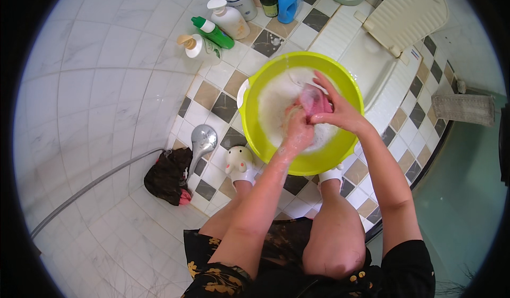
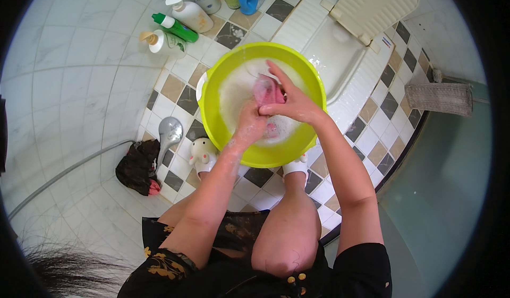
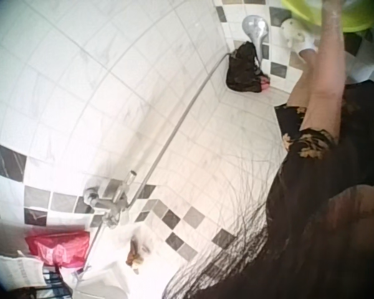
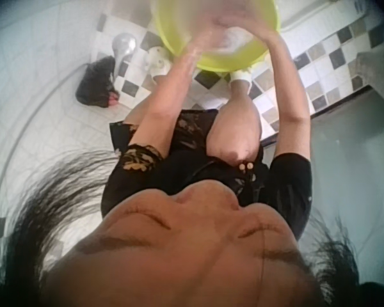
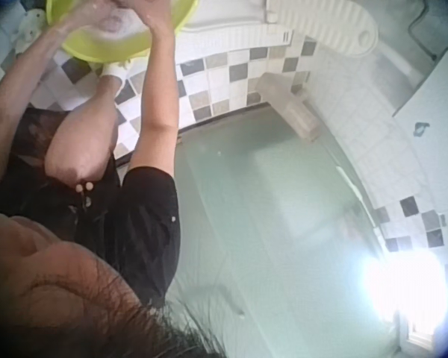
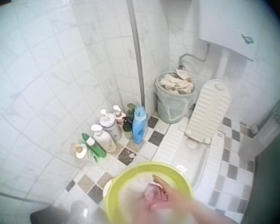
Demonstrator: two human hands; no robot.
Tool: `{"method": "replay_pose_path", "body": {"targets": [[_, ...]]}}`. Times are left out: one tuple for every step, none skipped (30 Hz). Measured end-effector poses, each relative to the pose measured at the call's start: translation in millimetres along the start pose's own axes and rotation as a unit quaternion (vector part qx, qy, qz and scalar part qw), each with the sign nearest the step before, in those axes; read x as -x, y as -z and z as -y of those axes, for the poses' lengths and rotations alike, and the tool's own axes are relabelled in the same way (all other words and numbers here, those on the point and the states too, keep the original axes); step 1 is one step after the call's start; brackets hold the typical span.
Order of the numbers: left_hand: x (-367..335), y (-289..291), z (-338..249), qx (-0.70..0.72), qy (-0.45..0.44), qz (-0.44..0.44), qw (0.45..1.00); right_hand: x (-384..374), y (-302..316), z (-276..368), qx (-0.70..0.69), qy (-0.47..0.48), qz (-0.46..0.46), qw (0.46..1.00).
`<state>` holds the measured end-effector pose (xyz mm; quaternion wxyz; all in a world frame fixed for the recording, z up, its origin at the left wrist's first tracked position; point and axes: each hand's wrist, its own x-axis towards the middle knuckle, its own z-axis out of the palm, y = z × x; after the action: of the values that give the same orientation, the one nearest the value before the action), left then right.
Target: The person washes several items of clothing by hand in a basin of soapy water, scrubbing a dark patterned item and then a pink item before wringing them out.
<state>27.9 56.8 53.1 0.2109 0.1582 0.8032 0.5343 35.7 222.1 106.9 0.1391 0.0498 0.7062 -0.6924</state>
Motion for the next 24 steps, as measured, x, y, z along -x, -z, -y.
{"method": "replay_pose_path", "body": {"targets": [[-3,0,-7,-0.015,-0.033,0.013,0.999,-6,3,1,0.074,0.052,0.026,0.996],[-4,1,-14,0.042,-0.009,0.021,0.999,-11,6,2,0.148,0.104,0.052,0.982],[-4,1,-21,0.099,0.015,0.028,0.995,-13,8,4,0.167,0.077,0.057,0.981],[-3,6,-33,0.226,0.097,0.029,0.969,-15,9,7,0.184,0.051,0.064,0.979],[-3,8,-39,0.348,0.177,0.03,0.92,-16,10,10,0.202,0.024,0.07,0.977],[-3,7,-39,0.356,0.152,0.004,0.922,-15,9,13,0.23,0.043,0.037,0.972],[-3,6,-39,0.363,0.127,-0.023,0.923,-13,3,23,0.258,0.064,0.004,0.964],[-3,6,-37,0.37,0.103,-0.049,0.922,-11,-4,32,0.284,0.083,-0.028,0.955],[-6,7,-34,0.294,0.055,-0.035,0.954,-8,-11,45,0.185,0.043,-0.037,0.981],[-9,12,-30,0.214,0.006,-0.022,0.977,-5,-20,62,0.084,0.002,-0.043,0.996],[-9,17,-27,0.13,-0.04,-0.01,0.991,-4,-29,78,-0.021,-0.038,-0.047,0.998],[-6,17,-30,0.183,-0.044,-0.008,0.982,-1,-35,92,-0.013,0.008,-0.056,0.998],[-7,16,-38,0.238,-0.05,-0.004,0.97,0,-38,106,-0.003,0.055,-0.068,0.996],[-5,16,-40,0.275,-0.043,-0.002,0.961,2,-38,122,0.008,0.104,-0.08,0.991],[-3,15,-42,0.312,-0.035,0.001,0.95,7,-37,140,-0.049,0.104,-0.087,0.99],[-1,15,-45,0.348,-0.028,0.002,0.937,13,-36,160,-0.105,0.105,-0.092,0.985],[0,12,-36,0.355,-0.02,-0.009,0.935,16,-33,174,-0.162,0.106,-0.096,0.976],[1,9,-28,0.362,-0.012,-0.021,0.932,17,-28,183,-0.122,0.19,-0.156,0.962],[4,17,-23,0.4,0.029,-0.038,0.915,19,-23,185,-0.084,0.268,-0.21,0.937],[9,30,-17,0.433,0.068,-0.064,0.897,19,-21,185,-0.115,0.282,-0.234,0.923],[14,44,10,0.376,0.116,-0.091,0.915,18,-19,182,-0.148,0.294,-0.258,0.908],[16,54,24,0.327,0.162,-0.11,0.925,19,-17,182,-0.169,0.306,-0.284,0.893],[9,56,26,0.258,0.116,-0.156,0.947,23,-9,179,-0.165,0.274,-0.304,0.897],[2,59,28,0.185,0.069,-0.203,0.959,24,-3,169,-0.164,0.242,-0.322,0.901]]}}
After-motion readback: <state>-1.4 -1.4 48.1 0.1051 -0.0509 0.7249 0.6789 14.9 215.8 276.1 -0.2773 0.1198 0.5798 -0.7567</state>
